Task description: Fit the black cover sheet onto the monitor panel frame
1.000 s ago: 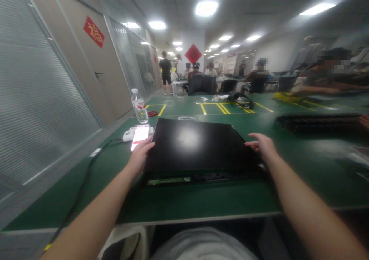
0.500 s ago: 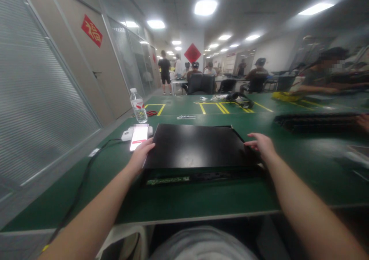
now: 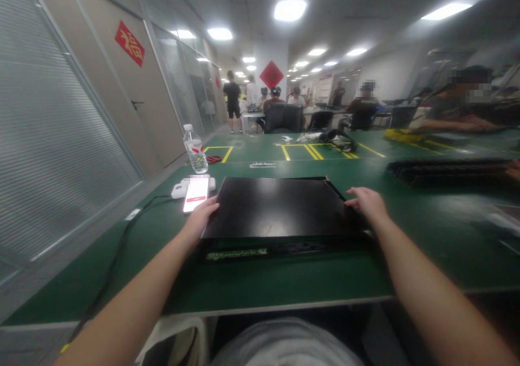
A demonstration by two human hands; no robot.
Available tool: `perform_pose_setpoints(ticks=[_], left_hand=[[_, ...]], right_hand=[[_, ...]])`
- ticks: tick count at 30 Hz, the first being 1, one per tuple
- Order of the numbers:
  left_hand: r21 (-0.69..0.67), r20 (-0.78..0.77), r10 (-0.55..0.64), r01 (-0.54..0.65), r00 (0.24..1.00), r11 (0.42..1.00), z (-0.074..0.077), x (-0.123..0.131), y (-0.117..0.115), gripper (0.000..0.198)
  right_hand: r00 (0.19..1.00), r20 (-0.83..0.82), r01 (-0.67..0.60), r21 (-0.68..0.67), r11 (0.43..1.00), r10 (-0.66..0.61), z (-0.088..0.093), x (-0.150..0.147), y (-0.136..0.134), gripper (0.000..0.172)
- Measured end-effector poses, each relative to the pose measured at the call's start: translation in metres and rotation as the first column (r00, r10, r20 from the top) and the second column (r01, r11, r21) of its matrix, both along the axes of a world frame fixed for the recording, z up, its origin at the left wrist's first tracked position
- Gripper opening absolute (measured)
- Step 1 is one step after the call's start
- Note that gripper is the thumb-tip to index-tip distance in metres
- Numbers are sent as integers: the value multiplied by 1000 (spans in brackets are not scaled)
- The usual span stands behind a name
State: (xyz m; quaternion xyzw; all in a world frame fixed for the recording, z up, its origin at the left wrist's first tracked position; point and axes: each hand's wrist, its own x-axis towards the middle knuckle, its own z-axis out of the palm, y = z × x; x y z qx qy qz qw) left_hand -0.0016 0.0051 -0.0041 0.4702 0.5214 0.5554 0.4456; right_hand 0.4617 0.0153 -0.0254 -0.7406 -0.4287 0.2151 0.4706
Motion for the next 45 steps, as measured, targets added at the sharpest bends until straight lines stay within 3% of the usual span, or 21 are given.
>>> perform_pose_setpoints(ticks=[3, 11, 28, 45], left_hand=[[-64, 5, -34, 34, 999, 997, 0, 0, 1, 47], [-116, 22, 21, -18, 1000, 993, 0, 1, 1, 31], [-122, 32, -52, 56, 998, 991, -5, 0, 1, 39], [-91, -32, -63, 59, 998, 994, -16, -6, 10, 46]], right_hand=[[1000, 8, -11, 11, 1000, 10, 1, -1, -1, 30], [997, 81, -14, -36, 999, 17, -6, 5, 3, 32], [929, 363, -31, -121, 992, 73, 3, -3, -2, 25], [918, 387, -37, -121, 992, 81, 2, -2, -2, 17]])
